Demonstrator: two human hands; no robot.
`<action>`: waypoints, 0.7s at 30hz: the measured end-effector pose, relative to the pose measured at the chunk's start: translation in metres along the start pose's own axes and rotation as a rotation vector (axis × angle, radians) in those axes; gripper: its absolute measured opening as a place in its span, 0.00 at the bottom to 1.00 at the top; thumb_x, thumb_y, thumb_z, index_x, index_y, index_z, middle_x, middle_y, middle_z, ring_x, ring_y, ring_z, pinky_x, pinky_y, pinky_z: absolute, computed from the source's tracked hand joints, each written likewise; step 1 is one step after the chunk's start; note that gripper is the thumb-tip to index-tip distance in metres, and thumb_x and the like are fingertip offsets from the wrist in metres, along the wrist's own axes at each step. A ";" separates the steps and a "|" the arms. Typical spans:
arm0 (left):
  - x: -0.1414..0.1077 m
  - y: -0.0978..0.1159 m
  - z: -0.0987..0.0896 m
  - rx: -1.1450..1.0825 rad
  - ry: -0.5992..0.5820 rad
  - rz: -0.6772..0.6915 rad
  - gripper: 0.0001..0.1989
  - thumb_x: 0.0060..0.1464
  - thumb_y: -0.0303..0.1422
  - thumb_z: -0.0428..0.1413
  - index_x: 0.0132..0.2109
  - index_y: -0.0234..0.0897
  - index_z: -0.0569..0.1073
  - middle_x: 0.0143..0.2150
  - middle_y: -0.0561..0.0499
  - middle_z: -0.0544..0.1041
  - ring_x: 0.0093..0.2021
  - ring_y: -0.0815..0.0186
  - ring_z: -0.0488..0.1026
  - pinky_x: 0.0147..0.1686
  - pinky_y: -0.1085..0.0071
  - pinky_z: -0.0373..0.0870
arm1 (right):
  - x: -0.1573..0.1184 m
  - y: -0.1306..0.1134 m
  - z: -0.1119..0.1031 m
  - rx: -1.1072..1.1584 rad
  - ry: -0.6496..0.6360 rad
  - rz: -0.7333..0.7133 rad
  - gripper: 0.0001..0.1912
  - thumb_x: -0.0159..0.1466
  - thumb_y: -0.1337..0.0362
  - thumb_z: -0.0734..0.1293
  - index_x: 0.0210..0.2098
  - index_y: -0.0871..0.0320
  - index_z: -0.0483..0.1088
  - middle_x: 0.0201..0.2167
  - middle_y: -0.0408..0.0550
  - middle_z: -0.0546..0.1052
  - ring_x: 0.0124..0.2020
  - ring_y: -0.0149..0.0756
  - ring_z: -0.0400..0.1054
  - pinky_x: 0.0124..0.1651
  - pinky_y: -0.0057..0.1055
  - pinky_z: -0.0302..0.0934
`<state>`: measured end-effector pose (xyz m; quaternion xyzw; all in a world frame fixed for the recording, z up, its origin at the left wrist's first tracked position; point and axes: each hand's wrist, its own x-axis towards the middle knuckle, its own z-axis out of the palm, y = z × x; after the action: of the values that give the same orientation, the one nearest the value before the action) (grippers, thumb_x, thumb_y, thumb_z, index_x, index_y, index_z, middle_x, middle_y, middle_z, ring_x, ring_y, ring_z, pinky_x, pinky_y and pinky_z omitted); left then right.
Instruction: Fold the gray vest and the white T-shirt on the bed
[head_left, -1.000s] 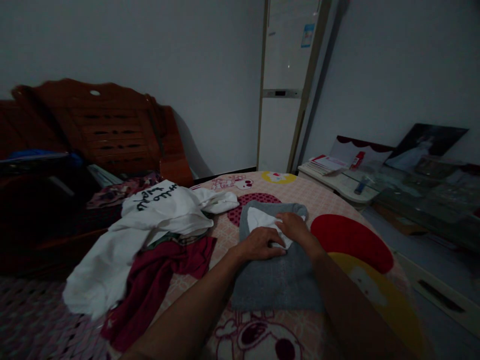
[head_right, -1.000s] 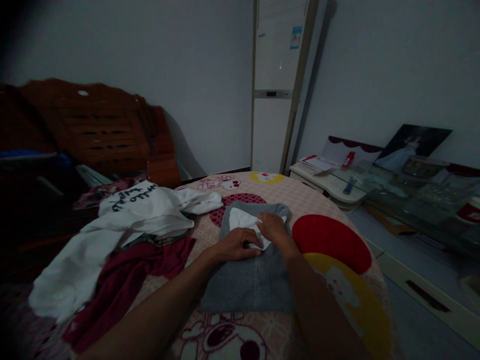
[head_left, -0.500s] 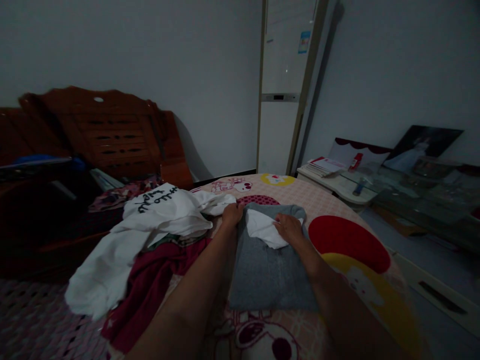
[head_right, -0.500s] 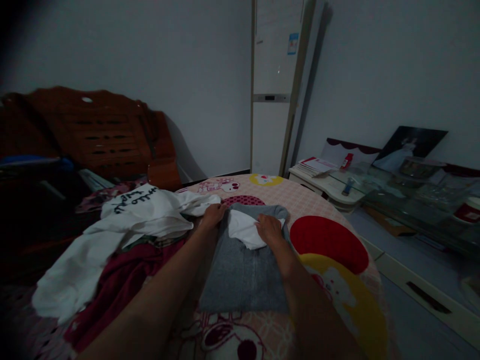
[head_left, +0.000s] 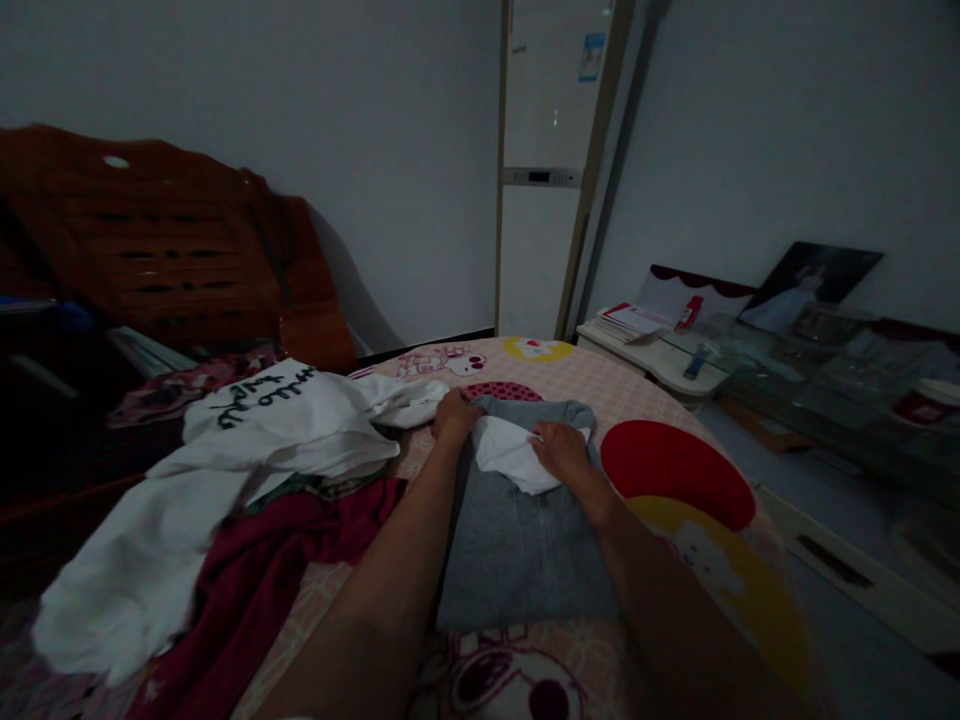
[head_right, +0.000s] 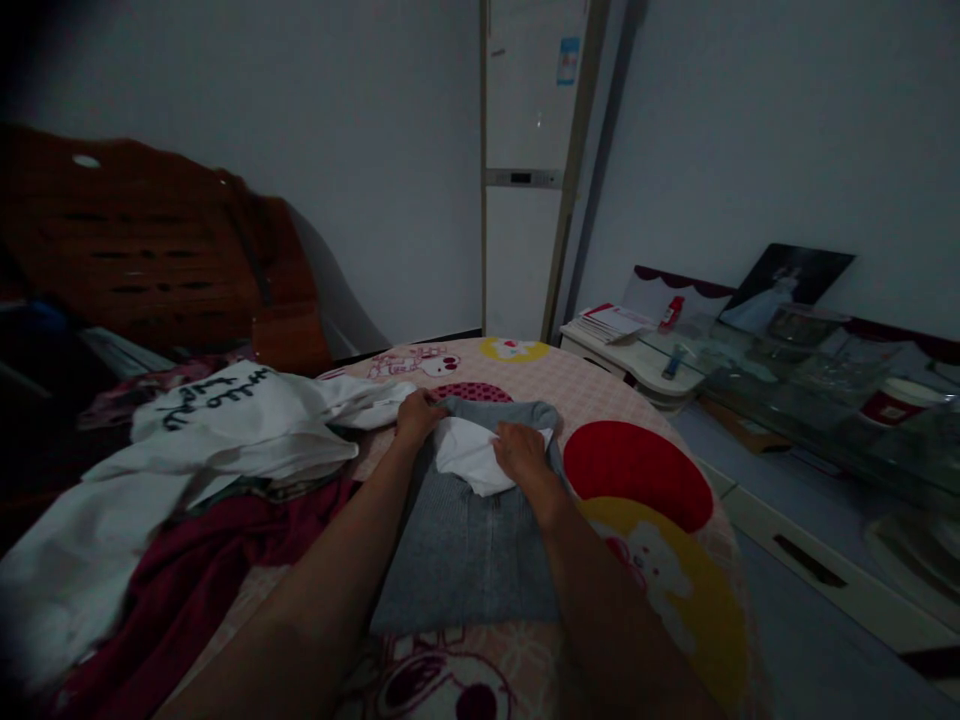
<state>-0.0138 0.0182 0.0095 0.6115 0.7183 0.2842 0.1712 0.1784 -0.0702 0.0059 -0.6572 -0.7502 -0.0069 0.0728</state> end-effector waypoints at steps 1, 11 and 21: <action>-0.001 0.000 0.000 0.025 0.038 0.003 0.14 0.48 0.31 0.60 0.44 0.38 0.74 0.46 0.46 0.80 0.47 0.59 0.76 0.41 0.71 0.67 | -0.001 -0.001 -0.001 -0.006 -0.008 -0.001 0.14 0.69 0.59 0.58 0.48 0.56 0.71 0.46 0.53 0.78 0.48 0.41 0.72 0.46 0.32 0.60; 0.000 -0.003 -0.003 0.165 0.026 0.031 0.14 0.54 0.39 0.57 0.43 0.35 0.76 0.45 0.39 0.79 0.49 0.53 0.75 0.44 0.66 0.67 | 0.003 0.002 -0.007 -0.013 0.161 0.023 0.15 0.70 0.63 0.55 0.45 0.60 0.71 0.45 0.57 0.76 0.47 0.44 0.69 0.51 0.37 0.59; 0.004 0.002 -0.001 0.184 -0.103 0.095 0.16 0.49 0.41 0.62 0.43 0.37 0.77 0.46 0.43 0.80 0.47 0.56 0.75 0.39 0.71 0.66 | 0.010 0.013 0.007 0.065 0.077 -0.094 0.10 0.67 0.65 0.60 0.40 0.61 0.73 0.45 0.55 0.74 0.49 0.44 0.66 0.55 0.38 0.56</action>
<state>-0.0134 0.0223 0.0116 0.6719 0.7018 0.1931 0.1371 0.1888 -0.0582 -0.0012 -0.6178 -0.7766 -0.0115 0.1225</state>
